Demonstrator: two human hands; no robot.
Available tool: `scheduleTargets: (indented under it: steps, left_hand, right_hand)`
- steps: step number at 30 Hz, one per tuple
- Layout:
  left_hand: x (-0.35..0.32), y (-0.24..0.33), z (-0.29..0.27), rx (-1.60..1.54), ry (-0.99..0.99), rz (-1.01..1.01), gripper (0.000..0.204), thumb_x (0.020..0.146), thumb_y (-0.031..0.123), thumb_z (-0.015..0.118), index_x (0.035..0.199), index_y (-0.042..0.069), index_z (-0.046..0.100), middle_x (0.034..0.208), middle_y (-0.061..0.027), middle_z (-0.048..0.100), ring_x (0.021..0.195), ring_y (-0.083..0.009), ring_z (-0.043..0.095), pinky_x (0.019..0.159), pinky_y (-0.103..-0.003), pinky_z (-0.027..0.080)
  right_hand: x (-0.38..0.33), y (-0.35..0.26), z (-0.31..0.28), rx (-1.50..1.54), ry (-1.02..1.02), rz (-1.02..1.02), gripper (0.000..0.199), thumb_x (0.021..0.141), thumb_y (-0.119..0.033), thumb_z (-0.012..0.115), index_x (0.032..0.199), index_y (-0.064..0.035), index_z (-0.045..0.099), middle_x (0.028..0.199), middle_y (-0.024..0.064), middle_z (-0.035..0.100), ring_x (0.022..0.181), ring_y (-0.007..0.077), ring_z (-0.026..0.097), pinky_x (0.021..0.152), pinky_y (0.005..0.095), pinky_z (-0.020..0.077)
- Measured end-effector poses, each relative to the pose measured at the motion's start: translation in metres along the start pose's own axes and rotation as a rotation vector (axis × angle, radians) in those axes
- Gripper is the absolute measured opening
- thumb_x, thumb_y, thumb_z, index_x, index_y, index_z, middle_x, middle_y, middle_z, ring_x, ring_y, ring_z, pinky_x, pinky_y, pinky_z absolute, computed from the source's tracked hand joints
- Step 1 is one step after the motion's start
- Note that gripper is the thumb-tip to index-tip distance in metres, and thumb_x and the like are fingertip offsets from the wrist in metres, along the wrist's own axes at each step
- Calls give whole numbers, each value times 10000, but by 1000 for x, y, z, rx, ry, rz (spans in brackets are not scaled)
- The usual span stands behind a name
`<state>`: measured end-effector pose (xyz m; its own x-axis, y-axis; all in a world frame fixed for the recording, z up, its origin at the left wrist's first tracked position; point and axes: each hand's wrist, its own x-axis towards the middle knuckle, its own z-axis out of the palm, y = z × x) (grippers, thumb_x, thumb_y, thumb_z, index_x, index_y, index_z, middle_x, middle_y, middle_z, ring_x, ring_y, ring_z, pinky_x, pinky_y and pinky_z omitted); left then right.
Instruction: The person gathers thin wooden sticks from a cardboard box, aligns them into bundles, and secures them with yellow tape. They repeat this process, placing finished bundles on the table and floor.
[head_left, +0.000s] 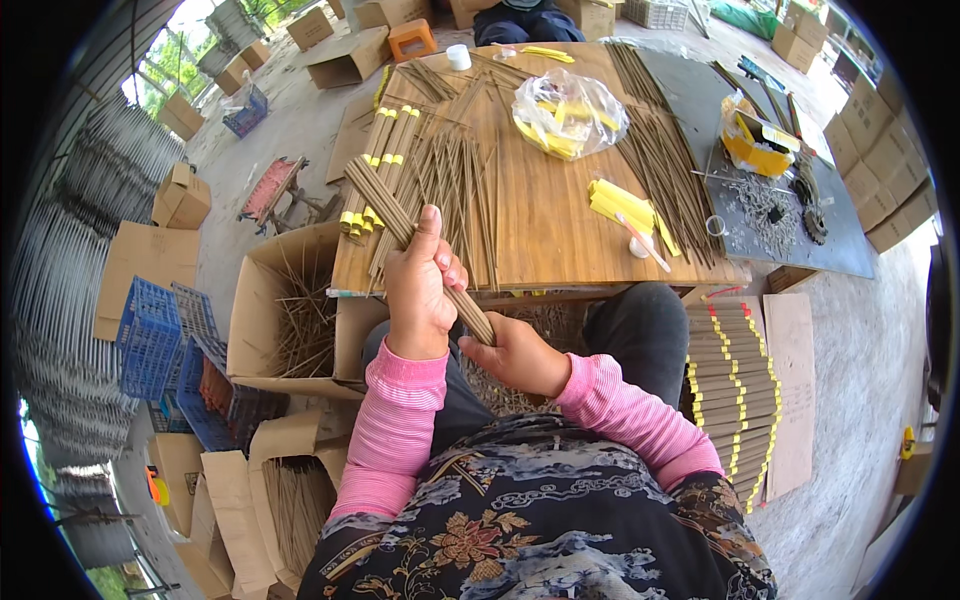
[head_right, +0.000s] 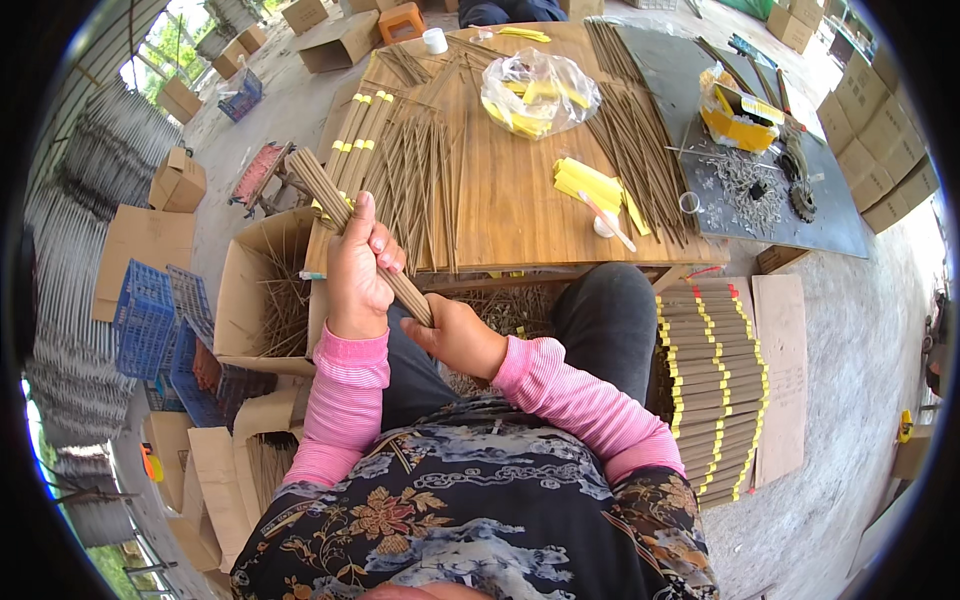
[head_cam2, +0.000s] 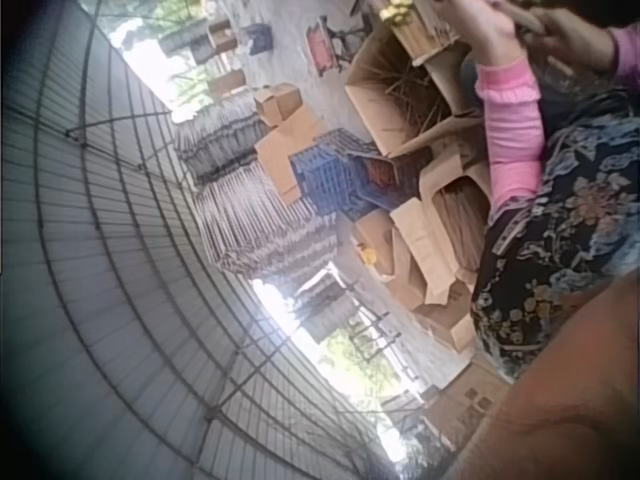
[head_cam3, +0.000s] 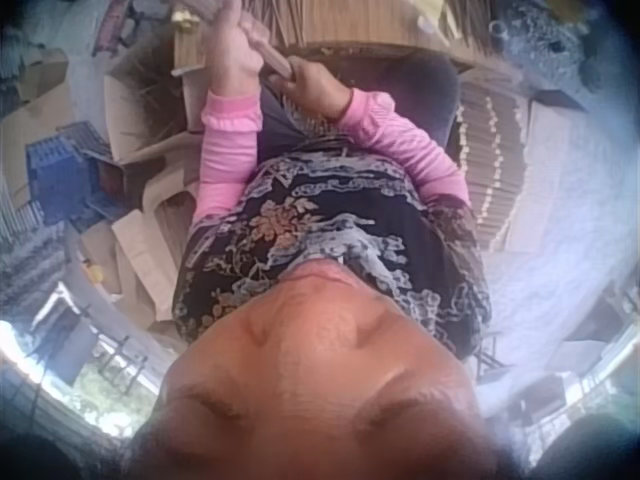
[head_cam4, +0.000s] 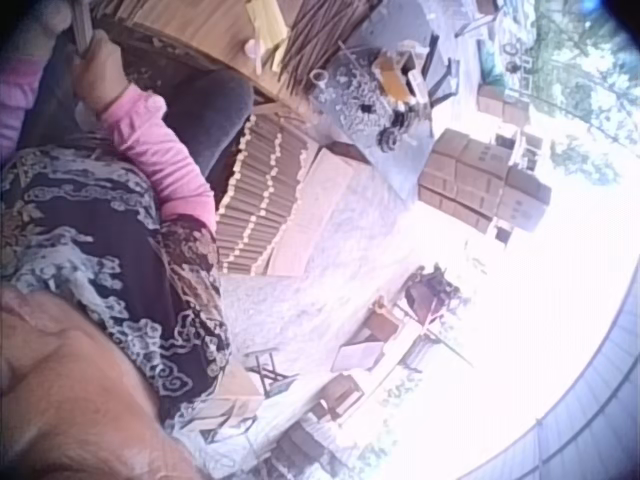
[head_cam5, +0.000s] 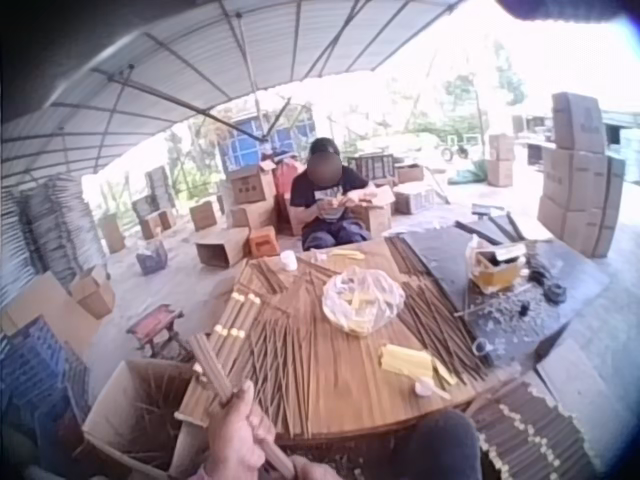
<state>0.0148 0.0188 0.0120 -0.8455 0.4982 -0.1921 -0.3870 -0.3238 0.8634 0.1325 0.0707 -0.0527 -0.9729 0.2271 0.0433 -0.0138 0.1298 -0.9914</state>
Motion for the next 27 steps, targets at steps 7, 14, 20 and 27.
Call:
scheduleTargets:
  steps: [7, 14, 20, 27]
  left_hand:
    - [1, 2, -11, -221, -289, -151, 225, 864, 317, 537, 826, 100, 492, 682, -9, 482, 583, -109, 474, 542, -261, 420]
    - [5, -10, -14, -424, -487, -291, 272, 897, 322, 474, 724, 113, 453, 547, 35, 391, 433, -66, 379, 409, -212, 343]
    - [6, -7, -10, -379, -324, -247, 312, 887, 348, 487, 672, 128, 435, 493, 51, 334, 377, -48, 316, 349, -195, 281]
    - [22, 6, -18, -364, -230, -142, 311, 874, 345, 513, 663, 130, 437, 493, 54, 343, 377, -45, 315, 344, -191, 287]
  right_hand:
    - [0, -18, -18, 776, -423, 459, 292, 856, -226, 553, 648, -109, 386, 500, -36, 361, 361, 62, 348, 326, 213, 316]
    - [-1, -19, -23, 1095, -593, 536, 311, 867, -207, 539, 618, -116, 376, 489, -49, 343, 354, 51, 325, 314, 199, 278]
    - [1, -13, -25, 1048, -594, 546, 270, 858, -170, 547, 628, -98, 426, 501, -32, 401, 375, 66, 393, 337, 212, 353]
    - [-6, -4, -32, 941, -616, 541, 188, 841, -119, 550, 691, -67, 449, 505, -3, 448, 398, 90, 464, 365, 239, 426]
